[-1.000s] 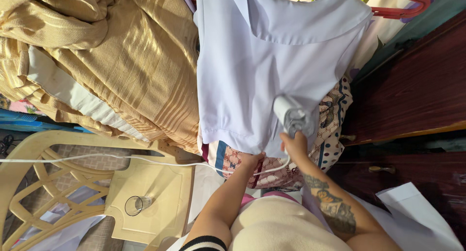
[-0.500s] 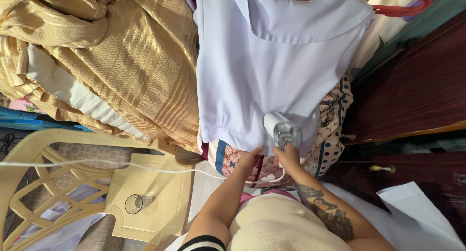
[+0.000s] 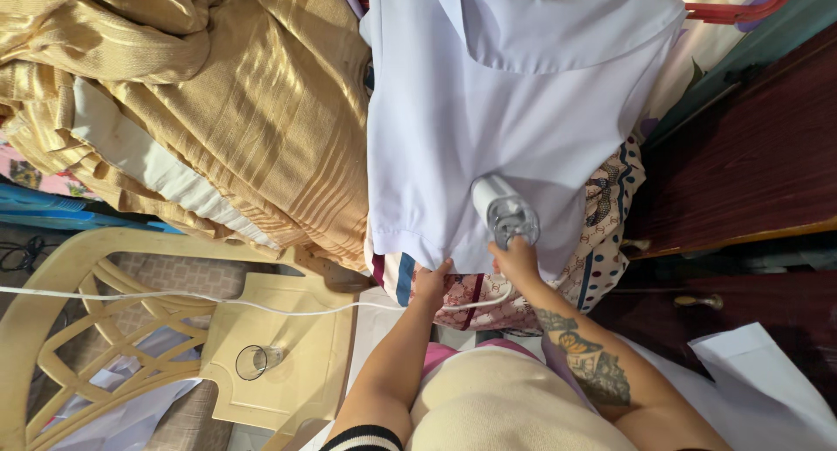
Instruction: The person uses a handheld garment steamer to remove wrinkles from a white short-sleeved shirt hanging on a red hanger. They systematically steam the front, sleeves, and back of the shirt, holding the fabric taut with one hand while moving the steamer with the other.
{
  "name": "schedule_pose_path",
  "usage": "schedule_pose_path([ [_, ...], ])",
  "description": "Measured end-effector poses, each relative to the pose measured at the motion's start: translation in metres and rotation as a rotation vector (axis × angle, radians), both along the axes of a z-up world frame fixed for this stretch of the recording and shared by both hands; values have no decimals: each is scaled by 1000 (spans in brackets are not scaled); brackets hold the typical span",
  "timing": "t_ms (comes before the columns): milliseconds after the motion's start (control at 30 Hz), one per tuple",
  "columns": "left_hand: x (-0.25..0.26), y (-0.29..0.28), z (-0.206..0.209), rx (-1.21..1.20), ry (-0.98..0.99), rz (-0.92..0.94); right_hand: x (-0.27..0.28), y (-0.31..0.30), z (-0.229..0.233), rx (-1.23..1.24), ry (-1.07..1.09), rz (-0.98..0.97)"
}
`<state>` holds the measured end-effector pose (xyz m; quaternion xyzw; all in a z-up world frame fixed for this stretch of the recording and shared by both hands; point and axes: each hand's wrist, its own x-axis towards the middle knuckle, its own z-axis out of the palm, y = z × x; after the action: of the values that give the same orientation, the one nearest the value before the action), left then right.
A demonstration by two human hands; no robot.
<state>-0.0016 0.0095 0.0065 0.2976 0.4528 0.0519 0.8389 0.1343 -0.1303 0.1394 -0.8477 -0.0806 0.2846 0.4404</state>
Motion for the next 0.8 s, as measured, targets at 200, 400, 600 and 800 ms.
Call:
schedule_pose_path([
  [200, -4, 2, 0, -57, 41, -18, -35, -4, 13, 81, 28, -1],
  [400, -2, 7, -1, -36, 12, -55, -45, -4, 3, -56, -4, 80],
  [600, -3, 9, -3, -43, -15, -119, -42, 8, 1, 21, -22, -82],
  [800, -1, 24, -7, -2, -10, -220, -78, 13, -1, -173, 46, -14],
])
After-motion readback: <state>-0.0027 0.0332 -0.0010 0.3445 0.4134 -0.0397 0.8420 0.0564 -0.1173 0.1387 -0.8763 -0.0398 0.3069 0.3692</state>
